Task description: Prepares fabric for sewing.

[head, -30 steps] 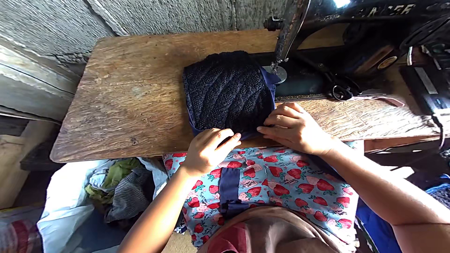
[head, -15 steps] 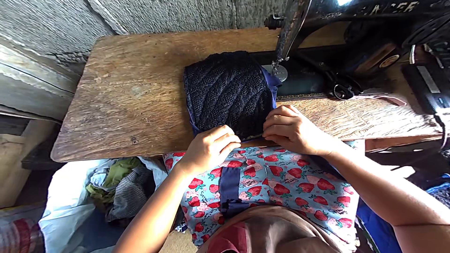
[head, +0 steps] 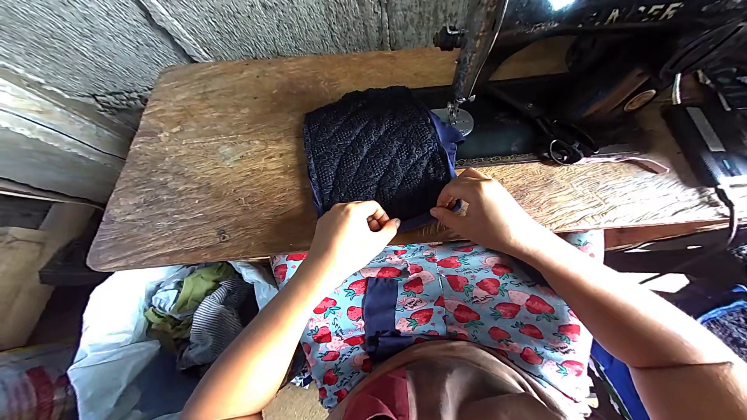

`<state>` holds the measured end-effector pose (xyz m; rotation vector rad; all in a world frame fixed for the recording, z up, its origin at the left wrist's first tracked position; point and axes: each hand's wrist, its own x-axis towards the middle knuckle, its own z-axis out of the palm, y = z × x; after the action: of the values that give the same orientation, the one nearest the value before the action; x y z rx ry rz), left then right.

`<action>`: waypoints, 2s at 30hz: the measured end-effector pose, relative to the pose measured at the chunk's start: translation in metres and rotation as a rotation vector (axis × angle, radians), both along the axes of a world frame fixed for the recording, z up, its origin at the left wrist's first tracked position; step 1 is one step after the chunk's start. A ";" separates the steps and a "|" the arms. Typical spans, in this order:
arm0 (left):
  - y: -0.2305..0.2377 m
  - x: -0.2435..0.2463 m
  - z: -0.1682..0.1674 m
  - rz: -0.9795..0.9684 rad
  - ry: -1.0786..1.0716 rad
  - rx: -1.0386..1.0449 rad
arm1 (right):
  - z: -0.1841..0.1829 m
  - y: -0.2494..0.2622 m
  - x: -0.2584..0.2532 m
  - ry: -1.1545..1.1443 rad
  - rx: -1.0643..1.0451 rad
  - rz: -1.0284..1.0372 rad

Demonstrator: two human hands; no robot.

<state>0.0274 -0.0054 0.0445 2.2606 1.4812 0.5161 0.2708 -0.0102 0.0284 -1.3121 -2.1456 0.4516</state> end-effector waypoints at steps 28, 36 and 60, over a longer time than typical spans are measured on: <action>0.010 -0.019 -0.021 -0.459 -0.144 0.407 | -0.015 0.002 0.022 0.104 0.225 0.275; 0.009 -0.024 -0.036 -0.586 -0.109 0.816 | -0.025 -0.008 0.024 -0.006 0.514 0.271; 0.004 -0.019 -0.029 -0.346 -0.120 0.560 | -0.027 -0.005 0.015 0.105 0.406 0.206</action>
<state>0.0083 -0.0015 0.0156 2.7646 0.9284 1.0321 0.2856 -0.0151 0.0009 -0.8312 -2.1489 0.1462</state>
